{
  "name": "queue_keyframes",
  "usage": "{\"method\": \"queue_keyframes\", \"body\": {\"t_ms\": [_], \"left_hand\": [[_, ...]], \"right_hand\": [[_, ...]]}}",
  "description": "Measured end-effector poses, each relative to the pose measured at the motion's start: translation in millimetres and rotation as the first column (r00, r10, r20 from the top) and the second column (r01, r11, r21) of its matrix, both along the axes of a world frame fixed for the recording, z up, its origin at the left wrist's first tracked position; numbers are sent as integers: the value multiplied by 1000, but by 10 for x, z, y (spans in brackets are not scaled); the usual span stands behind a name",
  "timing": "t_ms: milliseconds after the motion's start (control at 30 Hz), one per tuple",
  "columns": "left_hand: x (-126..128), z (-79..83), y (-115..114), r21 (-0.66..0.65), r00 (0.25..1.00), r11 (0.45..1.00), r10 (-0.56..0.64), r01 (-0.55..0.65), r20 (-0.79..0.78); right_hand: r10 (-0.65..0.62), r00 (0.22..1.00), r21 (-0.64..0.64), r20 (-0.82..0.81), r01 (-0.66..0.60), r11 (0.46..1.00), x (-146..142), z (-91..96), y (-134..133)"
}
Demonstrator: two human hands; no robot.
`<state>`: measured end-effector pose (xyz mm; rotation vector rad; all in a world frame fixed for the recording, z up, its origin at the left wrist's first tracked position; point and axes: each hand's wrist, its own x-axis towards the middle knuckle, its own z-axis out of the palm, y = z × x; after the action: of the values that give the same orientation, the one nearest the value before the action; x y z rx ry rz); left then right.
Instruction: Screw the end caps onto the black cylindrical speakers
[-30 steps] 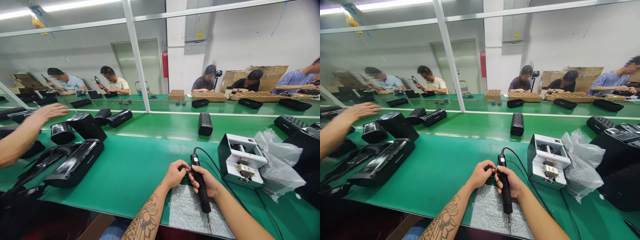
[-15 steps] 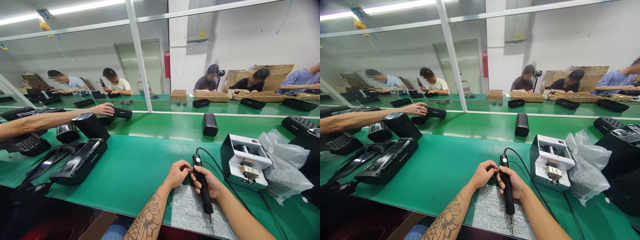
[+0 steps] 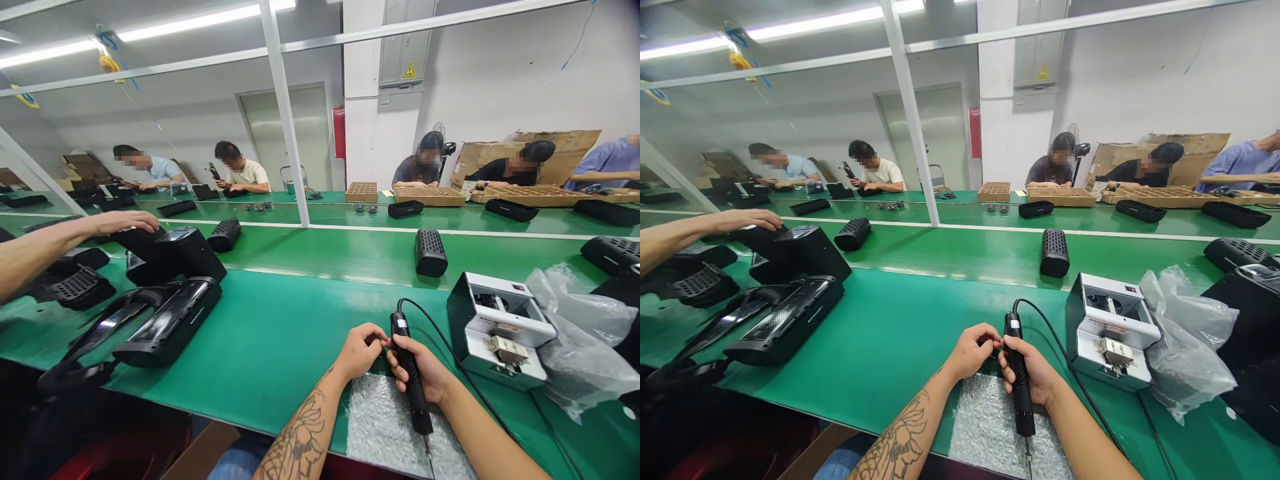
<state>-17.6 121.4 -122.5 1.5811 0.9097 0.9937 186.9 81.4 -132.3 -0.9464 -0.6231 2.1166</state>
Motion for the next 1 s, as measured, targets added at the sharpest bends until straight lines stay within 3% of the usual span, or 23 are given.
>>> {"method": "queue_keyframes", "body": {"t_ms": [1000], "left_hand": [[2, -30, 3, -13, 1000, 1000, 7, -7, 22]], "right_hand": [[7, 1000, -1, 1, -7, 1000, 21, -39, 5]]}}
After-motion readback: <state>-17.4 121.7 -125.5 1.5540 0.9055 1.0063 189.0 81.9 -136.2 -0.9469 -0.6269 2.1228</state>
